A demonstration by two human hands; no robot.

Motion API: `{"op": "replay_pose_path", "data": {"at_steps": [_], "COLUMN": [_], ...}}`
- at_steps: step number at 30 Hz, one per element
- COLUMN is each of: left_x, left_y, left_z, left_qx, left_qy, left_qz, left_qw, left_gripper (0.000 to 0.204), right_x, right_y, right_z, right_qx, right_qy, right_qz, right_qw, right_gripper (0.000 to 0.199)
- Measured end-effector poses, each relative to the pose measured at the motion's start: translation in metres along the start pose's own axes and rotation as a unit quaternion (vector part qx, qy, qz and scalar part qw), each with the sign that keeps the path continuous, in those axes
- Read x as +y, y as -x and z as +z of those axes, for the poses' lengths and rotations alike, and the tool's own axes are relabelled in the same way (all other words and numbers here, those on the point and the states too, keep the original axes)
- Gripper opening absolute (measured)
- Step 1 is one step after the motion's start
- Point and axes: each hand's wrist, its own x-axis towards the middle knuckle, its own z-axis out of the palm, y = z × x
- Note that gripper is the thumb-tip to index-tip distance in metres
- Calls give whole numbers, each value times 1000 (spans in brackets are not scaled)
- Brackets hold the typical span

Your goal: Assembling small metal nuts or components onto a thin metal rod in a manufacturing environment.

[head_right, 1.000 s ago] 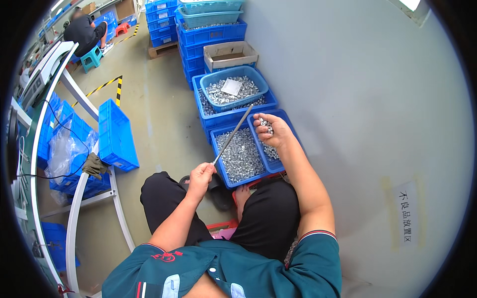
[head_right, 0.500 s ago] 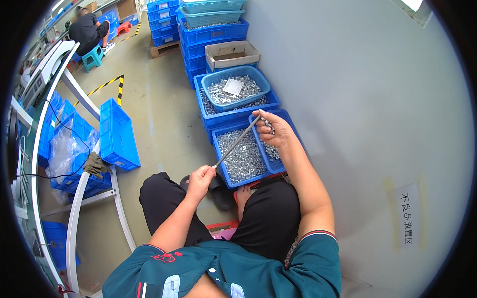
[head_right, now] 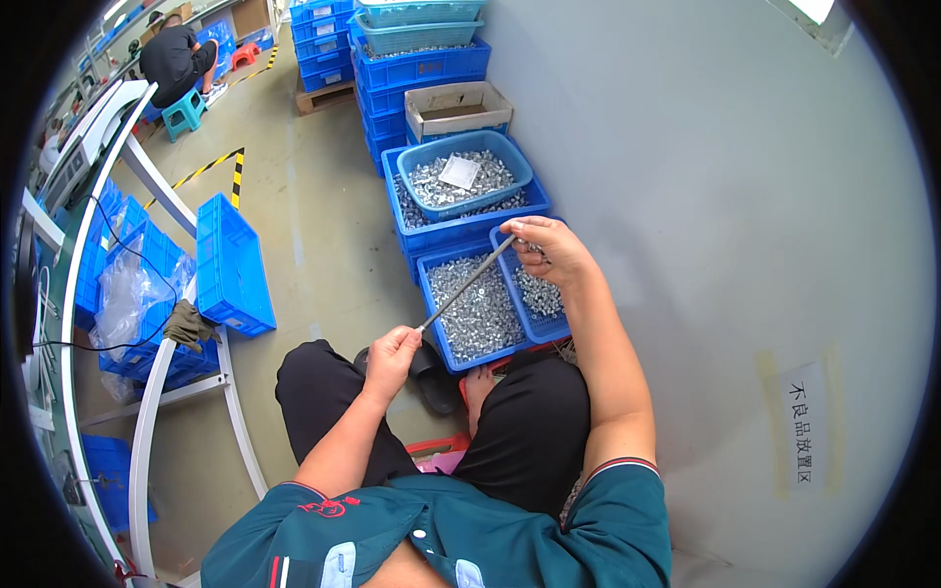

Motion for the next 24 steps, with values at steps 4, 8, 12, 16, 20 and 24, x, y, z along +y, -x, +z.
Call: {"op": "replay_pose_path", "data": {"at_steps": [4, 8, 12, 16, 20, 24], "left_x": [-11, -15, -7, -10, -5, -3], "left_y": [-2, -7, -10, -12, -16, -17], "left_z": [4, 9, 4, 7, 10, 14], "left_qx": [17, 12, -154, -158, -125, -112], "left_qy": [-5, 50, 208, 260, 267, 268], "left_qz": [31, 70, -119, -159, -152, -140], "left_qw": [999, 996, 959, 939, 944, 947], "left_gripper": [26, 28, 31, 30, 30, 30], "right_x": [0, 0, 3, 7, 11, 19], "right_y": [-1, -1, 6, 3, 0, -12], "right_z": [2, 1, 3, 12, 4, -19], "right_qx": [8, 30, -46, -62, -5, 31], "right_qy": [-38, -8, -6, 32, 11, -167], "right_qz": [1, -4, 29, 52, 99, 117], "right_qw": [999, 999, 998, 996, 995, 979], "right_gripper": [17, 16, 21, 23, 25, 25]}}
